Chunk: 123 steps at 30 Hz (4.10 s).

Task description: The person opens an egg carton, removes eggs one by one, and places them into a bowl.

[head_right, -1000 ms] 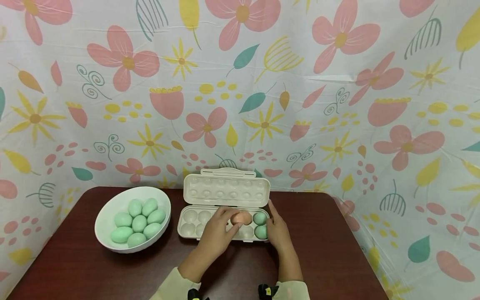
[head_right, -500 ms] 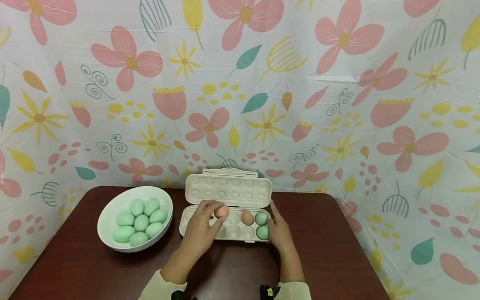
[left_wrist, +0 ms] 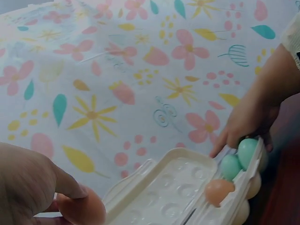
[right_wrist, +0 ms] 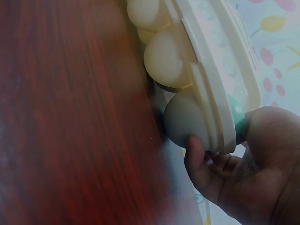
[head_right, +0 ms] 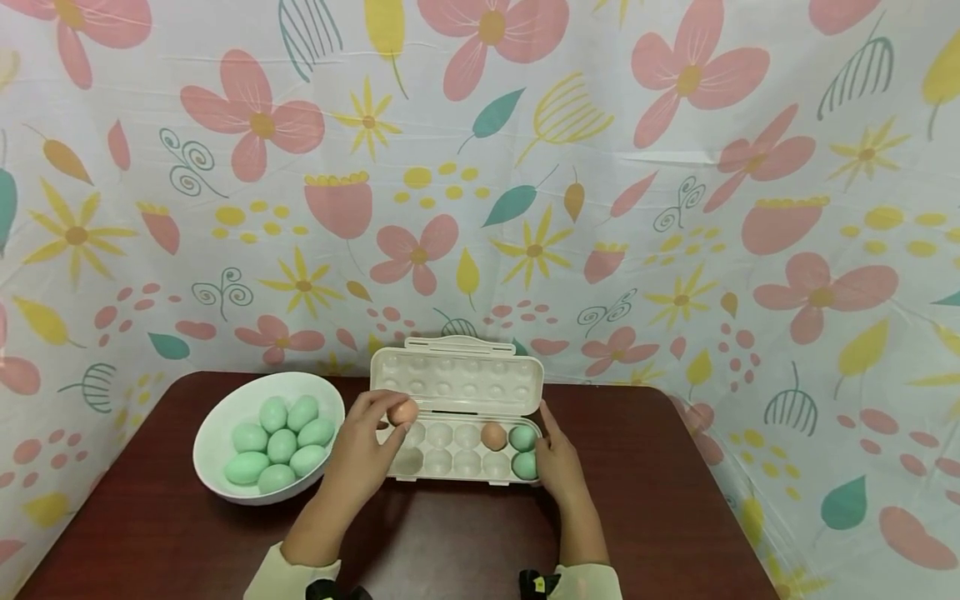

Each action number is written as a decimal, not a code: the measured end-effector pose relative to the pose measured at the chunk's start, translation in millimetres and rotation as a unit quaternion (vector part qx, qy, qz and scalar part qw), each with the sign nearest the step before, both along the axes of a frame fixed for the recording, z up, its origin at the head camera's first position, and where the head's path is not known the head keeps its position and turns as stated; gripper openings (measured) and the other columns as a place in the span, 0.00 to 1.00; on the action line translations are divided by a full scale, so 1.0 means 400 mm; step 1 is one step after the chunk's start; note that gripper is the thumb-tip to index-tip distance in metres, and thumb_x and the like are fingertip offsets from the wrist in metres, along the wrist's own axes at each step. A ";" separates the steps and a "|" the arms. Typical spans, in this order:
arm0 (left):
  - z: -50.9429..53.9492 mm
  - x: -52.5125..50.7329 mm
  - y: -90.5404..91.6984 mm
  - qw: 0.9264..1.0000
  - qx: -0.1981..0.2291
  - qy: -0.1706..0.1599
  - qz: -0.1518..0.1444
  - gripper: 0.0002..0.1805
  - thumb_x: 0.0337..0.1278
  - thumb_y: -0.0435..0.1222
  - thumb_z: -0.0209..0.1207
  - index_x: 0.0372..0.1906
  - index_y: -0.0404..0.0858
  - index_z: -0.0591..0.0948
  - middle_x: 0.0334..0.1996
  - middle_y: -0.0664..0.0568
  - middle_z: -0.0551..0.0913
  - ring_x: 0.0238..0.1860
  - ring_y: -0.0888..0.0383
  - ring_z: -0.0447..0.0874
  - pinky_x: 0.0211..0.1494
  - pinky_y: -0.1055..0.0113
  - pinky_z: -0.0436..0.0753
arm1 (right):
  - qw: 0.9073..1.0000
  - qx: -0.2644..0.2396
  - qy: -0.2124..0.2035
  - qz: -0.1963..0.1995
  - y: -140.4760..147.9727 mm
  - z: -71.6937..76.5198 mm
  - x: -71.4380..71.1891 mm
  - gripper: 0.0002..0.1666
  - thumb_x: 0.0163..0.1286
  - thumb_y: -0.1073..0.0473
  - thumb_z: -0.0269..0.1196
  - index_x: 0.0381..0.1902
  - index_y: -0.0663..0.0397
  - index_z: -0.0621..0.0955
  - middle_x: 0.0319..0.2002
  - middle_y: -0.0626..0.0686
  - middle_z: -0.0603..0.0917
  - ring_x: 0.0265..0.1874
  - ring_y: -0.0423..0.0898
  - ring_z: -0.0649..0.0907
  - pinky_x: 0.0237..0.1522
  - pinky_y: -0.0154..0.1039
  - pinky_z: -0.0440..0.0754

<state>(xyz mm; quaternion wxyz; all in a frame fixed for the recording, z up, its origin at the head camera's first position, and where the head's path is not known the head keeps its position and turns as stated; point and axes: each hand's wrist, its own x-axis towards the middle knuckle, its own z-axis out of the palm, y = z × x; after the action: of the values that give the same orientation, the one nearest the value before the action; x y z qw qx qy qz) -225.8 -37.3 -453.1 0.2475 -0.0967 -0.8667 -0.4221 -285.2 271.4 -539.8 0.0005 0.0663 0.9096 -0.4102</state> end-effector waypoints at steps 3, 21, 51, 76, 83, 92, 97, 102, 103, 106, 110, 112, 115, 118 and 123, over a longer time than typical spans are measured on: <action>0.008 -0.002 -0.022 1.000 0.013 -0.013 0.006 0.20 0.57 0.31 0.70 0.55 0.39 0.84 0.54 0.47 0.79 0.52 0.51 0.83 0.50 0.57 0.85 | 1.000 0.007 0.000 0.003 0.001 -0.001 -0.002 0.37 0.77 0.57 0.45 0.81 0.28 0.54 0.32 0.53 0.77 0.30 0.47 0.76 0.40 0.39 0.74; 0.023 -0.024 -0.166 0.992 0.039 -0.097 0.068 0.22 0.63 0.32 0.64 0.62 0.37 0.81 0.60 0.40 0.76 0.58 0.44 0.79 0.53 0.52 0.83 | 1.000 -0.009 -0.013 0.005 0.001 0.007 0.001 0.37 0.78 0.56 0.44 0.81 0.26 0.53 0.31 0.53 0.75 0.28 0.48 0.75 0.37 0.39 0.75; -0.047 -0.053 -0.239 0.981 -0.039 -0.169 0.082 0.16 0.55 0.27 0.56 0.48 0.30 0.86 0.45 0.33 0.84 0.52 0.38 0.82 0.56 0.44 0.80 | 0.999 -0.020 -0.024 0.006 0.003 -0.005 -0.007 0.37 0.79 0.55 0.43 0.80 0.20 0.51 0.28 0.52 0.72 0.23 0.48 0.72 0.31 0.40 0.75; -0.064 -0.068 -0.241 0.980 -0.050 -0.180 0.075 0.06 0.47 0.27 0.51 0.24 0.35 0.79 0.19 0.50 0.71 0.23 0.55 0.65 0.27 0.65 0.65 | 0.999 -0.045 -0.028 0.000 0.000 -0.001 -0.003 0.37 0.79 0.57 0.44 0.80 0.20 0.53 0.29 0.53 0.73 0.22 0.48 0.76 0.27 0.41 0.81; -0.082 -0.068 -0.239 0.980 -0.071 -0.167 0.079 0.13 0.48 0.28 0.53 0.36 0.32 0.86 0.32 0.40 0.86 0.32 0.45 0.83 0.39 0.50 0.82 | 0.998 -0.052 -0.031 -0.001 0.001 -0.003 -0.002 0.37 0.79 0.55 0.43 0.79 0.19 0.53 0.29 0.53 0.72 0.20 0.48 0.76 0.25 0.42 0.82; -0.094 -0.069 -0.242 0.981 -0.087 -0.155 0.075 0.16 0.48 0.26 0.53 0.40 0.32 0.87 0.34 0.38 0.88 0.38 0.35 0.85 0.43 0.45 0.82 | 0.998 -0.051 -0.030 0.000 0.001 -0.005 -0.005 0.37 0.79 0.55 0.44 0.79 0.18 0.53 0.29 0.53 0.72 0.21 0.47 0.75 0.26 0.41 0.80; -0.094 -0.069 -0.241 0.982 -0.086 -0.154 0.072 0.15 0.49 0.26 0.54 0.40 0.32 0.87 0.35 0.39 0.88 0.38 0.36 0.86 0.44 0.45 0.83 | 0.998 -0.054 -0.028 0.000 0.000 -0.004 -0.003 0.37 0.79 0.56 0.45 0.80 0.20 0.54 0.30 0.53 0.73 0.21 0.47 0.75 0.26 0.41 0.81; -0.094 -0.069 -0.241 0.981 -0.093 -0.157 0.069 0.14 0.52 0.27 0.55 0.40 0.33 0.87 0.37 0.40 0.89 0.41 0.36 0.86 0.48 0.45 0.83 | 0.998 -0.051 -0.031 0.000 0.000 0.000 -0.003 0.37 0.79 0.56 0.44 0.80 0.21 0.53 0.29 0.53 0.72 0.21 0.47 0.75 0.26 0.41 0.80; -0.094 -0.069 -0.242 0.981 -0.093 -0.158 0.068 0.14 0.52 0.27 0.55 0.41 0.33 0.87 0.37 0.40 0.89 0.42 0.36 0.86 0.49 0.45 0.82 | 0.998 -0.048 -0.032 0.000 0.000 0.000 -0.003 0.37 0.79 0.56 0.44 0.80 0.21 0.53 0.29 0.52 0.72 0.21 0.47 0.75 0.26 0.41 0.80; -0.095 -0.070 -0.242 0.982 -0.090 -0.152 0.069 0.14 0.52 0.27 0.55 0.41 0.32 0.87 0.37 0.40 0.89 0.42 0.36 0.86 0.49 0.45 0.82 | 0.999 -0.040 -0.031 0.002 0.000 0.002 -0.003 0.37 0.79 0.56 0.44 0.80 0.22 0.52 0.28 0.52 0.71 0.21 0.47 0.74 0.27 0.40 0.78; -0.094 -0.069 -0.242 0.982 -0.080 -0.153 0.075 0.15 0.50 0.28 0.54 0.42 0.32 0.87 0.37 0.41 0.89 0.40 0.38 0.86 0.47 0.46 0.83 | 0.999 -0.039 -0.029 0.002 -0.001 0.002 -0.003 0.37 0.79 0.56 0.45 0.80 0.22 0.53 0.28 0.52 0.71 0.21 0.47 0.74 0.28 0.40 0.78; -0.093 -0.068 -0.242 0.981 -0.075 -0.160 0.076 0.16 0.50 0.28 0.54 0.43 0.32 0.87 0.38 0.41 0.89 0.40 0.38 0.87 0.47 0.46 0.83 | 0.999 -0.043 -0.030 0.001 -0.002 0.001 -0.003 0.38 0.78 0.57 0.45 0.80 0.21 0.53 0.29 0.52 0.72 0.22 0.47 0.75 0.27 0.40 0.79; -0.092 -0.068 -0.242 0.980 -0.072 -0.170 0.075 0.17 0.50 0.27 0.53 0.43 0.32 0.87 0.38 0.40 0.89 0.40 0.39 0.86 0.46 0.46 0.83 | 0.998 -0.047 -0.032 0.001 -0.002 0.001 -0.003 0.38 0.78 0.57 0.45 0.80 0.20 0.53 0.30 0.53 0.72 0.22 0.48 0.76 0.27 0.41 0.81; -0.092 -0.071 -0.243 0.979 -0.077 -0.173 0.073 0.16 0.50 0.27 0.54 0.43 0.33 0.87 0.37 0.41 0.88 0.39 0.39 0.86 0.45 0.47 0.83 | 0.999 -0.044 -0.030 0.001 -0.001 0.000 -0.003 0.37 0.79 0.57 0.44 0.80 0.20 0.53 0.30 0.53 0.72 0.22 0.48 0.76 0.27 0.41 0.80; -0.093 -0.073 -0.243 0.978 -0.076 -0.177 0.075 0.16 0.51 0.27 0.54 0.43 0.33 0.87 0.36 0.42 0.88 0.38 0.41 0.86 0.44 0.49 0.83 | 0.999 -0.038 -0.024 0.004 0.000 -0.001 -0.004 0.37 0.78 0.57 0.45 0.80 0.21 0.53 0.29 0.53 0.72 0.22 0.47 0.75 0.27 0.40 0.78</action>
<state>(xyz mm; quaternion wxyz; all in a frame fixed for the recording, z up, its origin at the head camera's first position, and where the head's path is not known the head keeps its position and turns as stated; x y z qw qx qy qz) -255.1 -134.6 -490.5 0.1131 0.0261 -0.9312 -0.3455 -286.9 271.3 -540.2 0.0267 0.0726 0.8935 -0.4424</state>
